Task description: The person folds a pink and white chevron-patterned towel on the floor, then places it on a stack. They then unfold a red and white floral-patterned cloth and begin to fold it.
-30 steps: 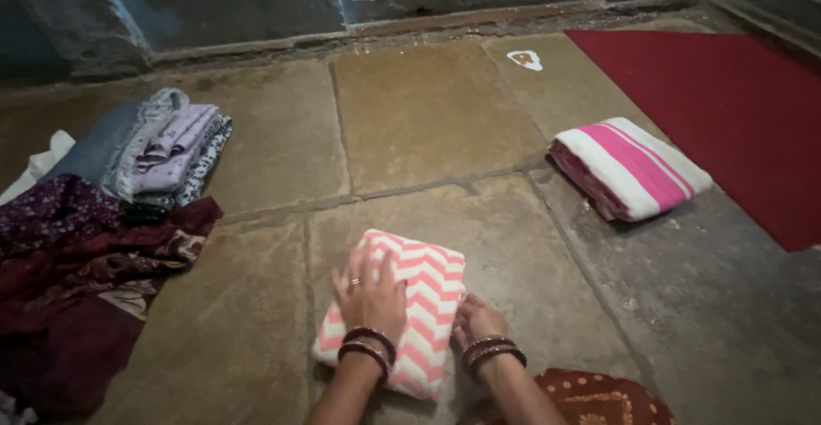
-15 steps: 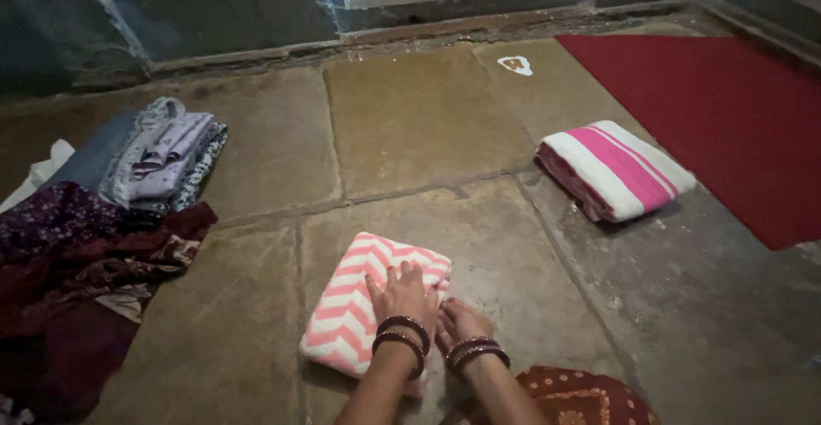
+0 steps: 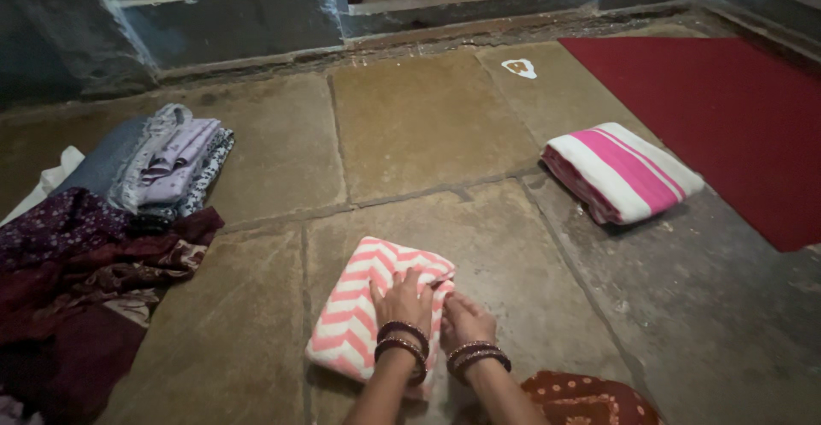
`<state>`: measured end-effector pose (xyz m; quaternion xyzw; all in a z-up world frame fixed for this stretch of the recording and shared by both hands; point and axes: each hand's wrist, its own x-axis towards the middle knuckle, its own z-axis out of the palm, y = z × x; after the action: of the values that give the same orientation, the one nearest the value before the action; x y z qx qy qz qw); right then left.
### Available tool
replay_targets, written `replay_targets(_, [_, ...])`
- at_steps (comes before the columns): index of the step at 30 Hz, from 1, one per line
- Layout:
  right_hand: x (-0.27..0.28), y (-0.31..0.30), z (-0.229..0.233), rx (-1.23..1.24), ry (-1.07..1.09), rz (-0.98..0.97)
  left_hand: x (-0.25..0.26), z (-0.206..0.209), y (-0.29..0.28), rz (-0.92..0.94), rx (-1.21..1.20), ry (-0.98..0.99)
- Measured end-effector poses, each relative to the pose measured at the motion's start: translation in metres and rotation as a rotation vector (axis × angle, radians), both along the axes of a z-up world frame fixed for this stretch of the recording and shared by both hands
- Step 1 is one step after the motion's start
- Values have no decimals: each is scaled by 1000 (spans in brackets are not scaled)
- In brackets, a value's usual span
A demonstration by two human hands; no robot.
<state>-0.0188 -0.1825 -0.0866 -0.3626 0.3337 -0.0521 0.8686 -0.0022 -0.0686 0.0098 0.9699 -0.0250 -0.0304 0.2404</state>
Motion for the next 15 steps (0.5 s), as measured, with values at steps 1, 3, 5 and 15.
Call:
replay_targets(1, [2,-2,-7,98,-34,-38,0,-2,0,13,-26,-1])
replay_targets(3, [7,-9,-22,137,39,-8,1,-6,0,14,-69,-53])
replay_targets(5, [9,-15,-38,179,6,30,2,-9,1,11,-89,-81])
replay_targets(15, [17,-3,-64,-212,61,150,-2,-2,3,14,-146,-44])
